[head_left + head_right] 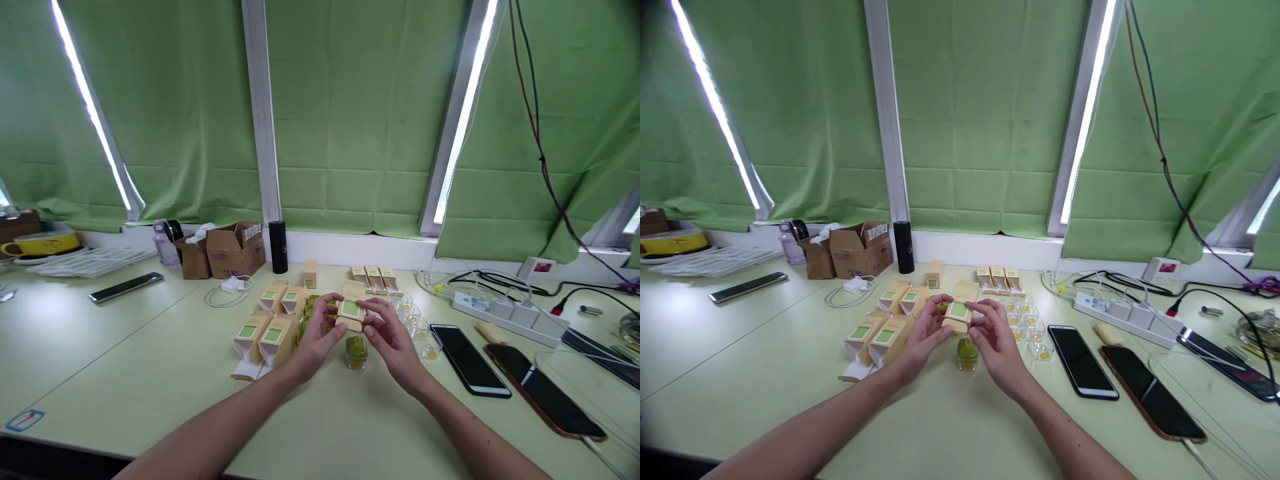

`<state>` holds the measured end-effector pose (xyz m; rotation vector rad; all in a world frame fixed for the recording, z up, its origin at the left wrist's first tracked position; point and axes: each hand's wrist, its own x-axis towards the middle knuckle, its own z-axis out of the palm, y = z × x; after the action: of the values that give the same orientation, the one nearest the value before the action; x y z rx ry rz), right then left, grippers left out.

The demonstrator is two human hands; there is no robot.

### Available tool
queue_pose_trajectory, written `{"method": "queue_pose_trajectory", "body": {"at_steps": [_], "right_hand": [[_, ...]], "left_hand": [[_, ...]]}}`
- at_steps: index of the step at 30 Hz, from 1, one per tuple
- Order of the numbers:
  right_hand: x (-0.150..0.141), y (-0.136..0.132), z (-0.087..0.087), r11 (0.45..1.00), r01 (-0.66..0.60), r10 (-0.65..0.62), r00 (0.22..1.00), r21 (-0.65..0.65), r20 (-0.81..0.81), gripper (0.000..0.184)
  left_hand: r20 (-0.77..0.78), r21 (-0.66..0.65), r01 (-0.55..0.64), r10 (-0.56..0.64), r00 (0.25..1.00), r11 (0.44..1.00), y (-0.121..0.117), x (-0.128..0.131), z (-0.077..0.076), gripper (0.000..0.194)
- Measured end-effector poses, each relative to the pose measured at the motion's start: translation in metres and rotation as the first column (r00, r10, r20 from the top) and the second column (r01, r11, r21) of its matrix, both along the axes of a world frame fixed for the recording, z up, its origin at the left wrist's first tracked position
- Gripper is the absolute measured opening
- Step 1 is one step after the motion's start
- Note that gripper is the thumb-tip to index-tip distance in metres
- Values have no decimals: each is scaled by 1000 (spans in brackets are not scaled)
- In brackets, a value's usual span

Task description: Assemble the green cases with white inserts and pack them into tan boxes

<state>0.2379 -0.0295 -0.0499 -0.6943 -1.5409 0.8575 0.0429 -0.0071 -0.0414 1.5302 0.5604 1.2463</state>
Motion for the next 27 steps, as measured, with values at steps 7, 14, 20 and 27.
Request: {"method": "queue_pose_trajectory", "body": {"at_steps": [7,14,20,27], "right_hand": [[-1,-1,0,1000,-13,13,1000,8,2,36],[0,0,-2,1000,-15,15,1000,13,8,36],[-1,1,-3,1000,-17,17,1000,15,10,39],[-3,0,-2,1000,-7,7,1000,17,5,38]], "left_hand": [[37,-8,22,-22,999,1000,2,0,-1,54],[48,5,16,-16,999,1000,1,1,1,51],[15,33,-20,20,1000,999,1,2,-2,51],[-89,174,-143,160,983,974,2,2,-6,47]]}}
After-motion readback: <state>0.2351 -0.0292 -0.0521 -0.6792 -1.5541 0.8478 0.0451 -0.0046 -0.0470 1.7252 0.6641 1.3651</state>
